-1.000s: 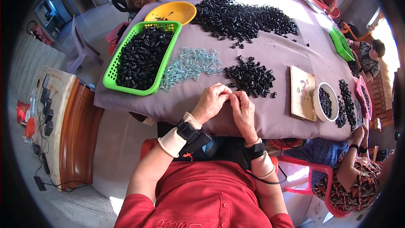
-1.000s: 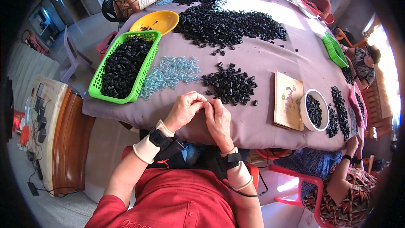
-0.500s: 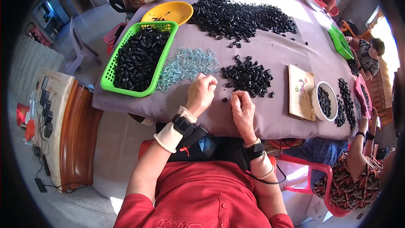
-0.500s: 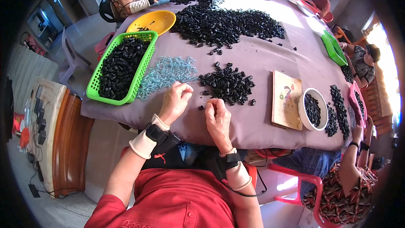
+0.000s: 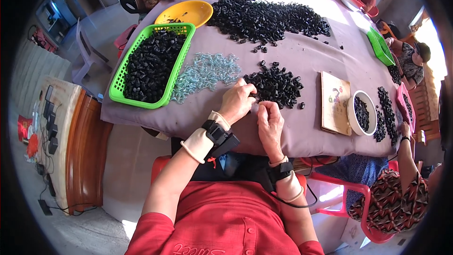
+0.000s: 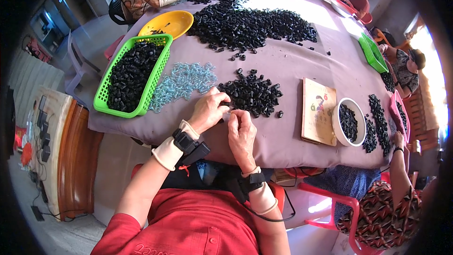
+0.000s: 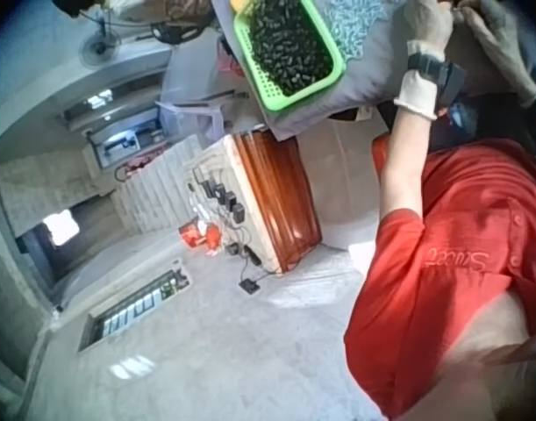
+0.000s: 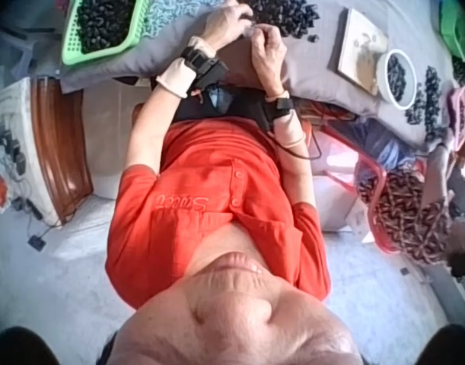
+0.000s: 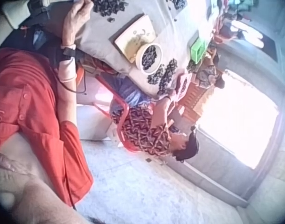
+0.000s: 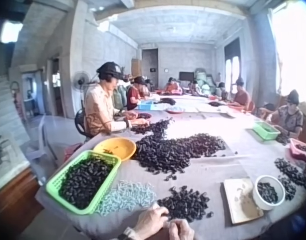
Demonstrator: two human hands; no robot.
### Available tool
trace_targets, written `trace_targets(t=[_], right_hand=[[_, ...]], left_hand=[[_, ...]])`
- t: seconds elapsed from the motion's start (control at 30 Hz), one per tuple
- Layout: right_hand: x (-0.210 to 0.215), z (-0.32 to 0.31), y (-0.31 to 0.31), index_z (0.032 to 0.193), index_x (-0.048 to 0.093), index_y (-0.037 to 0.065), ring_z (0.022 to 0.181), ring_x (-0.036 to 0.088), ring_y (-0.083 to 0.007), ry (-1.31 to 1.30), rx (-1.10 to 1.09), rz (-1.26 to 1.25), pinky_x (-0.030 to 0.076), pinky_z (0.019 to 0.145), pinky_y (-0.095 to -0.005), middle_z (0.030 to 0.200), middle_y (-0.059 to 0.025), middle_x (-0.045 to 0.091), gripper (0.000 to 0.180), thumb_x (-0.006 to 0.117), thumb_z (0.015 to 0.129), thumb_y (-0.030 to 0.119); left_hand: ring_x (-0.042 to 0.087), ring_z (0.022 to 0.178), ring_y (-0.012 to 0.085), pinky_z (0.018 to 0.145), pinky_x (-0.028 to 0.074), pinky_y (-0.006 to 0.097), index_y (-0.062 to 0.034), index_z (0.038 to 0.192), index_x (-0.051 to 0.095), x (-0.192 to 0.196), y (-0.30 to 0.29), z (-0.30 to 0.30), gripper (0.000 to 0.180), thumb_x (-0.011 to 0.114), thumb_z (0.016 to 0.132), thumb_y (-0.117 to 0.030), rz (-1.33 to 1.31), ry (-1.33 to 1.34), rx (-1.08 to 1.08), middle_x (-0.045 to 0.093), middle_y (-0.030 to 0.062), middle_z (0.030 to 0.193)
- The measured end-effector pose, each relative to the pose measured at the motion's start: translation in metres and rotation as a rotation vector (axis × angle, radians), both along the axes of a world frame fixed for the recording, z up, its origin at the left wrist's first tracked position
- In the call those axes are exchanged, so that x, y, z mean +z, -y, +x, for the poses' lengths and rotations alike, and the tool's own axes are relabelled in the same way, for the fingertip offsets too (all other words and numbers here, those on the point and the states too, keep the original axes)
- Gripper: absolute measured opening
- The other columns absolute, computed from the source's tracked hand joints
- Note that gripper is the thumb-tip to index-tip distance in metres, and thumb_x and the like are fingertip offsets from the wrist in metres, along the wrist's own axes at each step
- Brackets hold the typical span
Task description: Sorting small black plastic components at a workshop table.
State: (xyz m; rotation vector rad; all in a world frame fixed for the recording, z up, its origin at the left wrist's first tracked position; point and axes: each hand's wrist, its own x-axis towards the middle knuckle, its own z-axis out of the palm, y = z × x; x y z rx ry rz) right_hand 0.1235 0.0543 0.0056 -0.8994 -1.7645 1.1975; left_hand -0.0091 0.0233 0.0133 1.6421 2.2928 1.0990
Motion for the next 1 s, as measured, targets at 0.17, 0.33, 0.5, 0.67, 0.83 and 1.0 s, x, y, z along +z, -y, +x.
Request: trace_targets(t=[0.17,0.33,0.5,0.67,0.83,1.0], right_hand=[[-0.008,0.000,-0.003,0.089,0.056,0.003,0.053,0.050,-0.0114,-0.067,-0.045,-0.075,0.043,0.052,-0.0275,0.064,-0.0075,0.056,0.007,0.054,0.086,0.009],[0.002,-0.001,0.001,0.089,0.056,0.002,0.056,0.054,-0.0172,0.021,-0.043,0.139,0.045,0.055,-0.0296,0.067,-0.0106,0.057,0.006,0.054,0.085,0.007],[0.002,-0.002,0.002,0.088,0.055,0.002,0.059,0.056,-0.0210,0.030,-0.037,0.176,0.046,0.057,-0.0308,0.069,-0.0119,0.058,0.006,0.054,0.084,0.006],[0.004,-0.003,0.004,0.088,0.055,0.002,0.058,0.057,-0.0224,0.018,-0.029,0.223,0.046,0.056,-0.0314,0.069,-0.0124,0.059,0.005,0.054,0.084,0.005],[0.008,0.000,0.005,0.087,0.054,0.002,0.059,0.058,-0.0239,0.052,-0.007,0.160,0.046,0.056,-0.0321,0.070,-0.0129,0.059,0.005,0.055,0.083,0.005],[0.000,-0.004,0.005,0.087,0.054,0.002,0.059,0.058,-0.0251,0.010,0.014,0.240,0.046,0.056,-0.0329,0.070,-0.0132,0.059,0.005,0.055,0.083,0.004]], left_hand=[[0.052,0.061,0.0100,0.057,0.045,0.024,-0.0042,0.087,0.065,0.006,0.015,0.002,0.018,0.068,0.069,-0.003,0.116,0.402,-0.085,0.054,0.0035,0.079],[0.052,0.061,0.0081,0.057,0.046,0.023,-0.0038,0.089,0.065,0.008,0.024,0.006,0.021,0.069,0.069,-0.002,0.128,0.396,-0.103,0.056,0.0019,0.077],[0.053,0.062,0.0084,0.058,0.046,0.023,-0.0026,0.091,0.065,0.006,0.026,0.007,0.019,0.068,0.072,-0.002,0.132,0.436,-0.107,0.057,0.0025,0.078],[0.055,0.063,0.0074,0.058,0.047,0.023,-0.0031,0.100,0.061,0.004,0.025,0.007,0.021,0.062,0.079,-0.004,0.185,0.471,-0.097,0.060,0.0040,0.080],[0.056,0.061,0.0069,0.053,0.046,0.021,-0.0032,0.106,0.058,0.005,0.025,0.006,0.020,0.055,0.086,-0.008,0.094,0.688,-0.101,0.063,0.0049,0.081],[0.060,0.061,0.0093,0.048,0.045,0.019,0.0009,0.103,0.056,0.008,0.024,0.009,0.020,0.055,0.087,-0.012,0.159,1.146,-0.078,0.064,0.0053,0.080]])
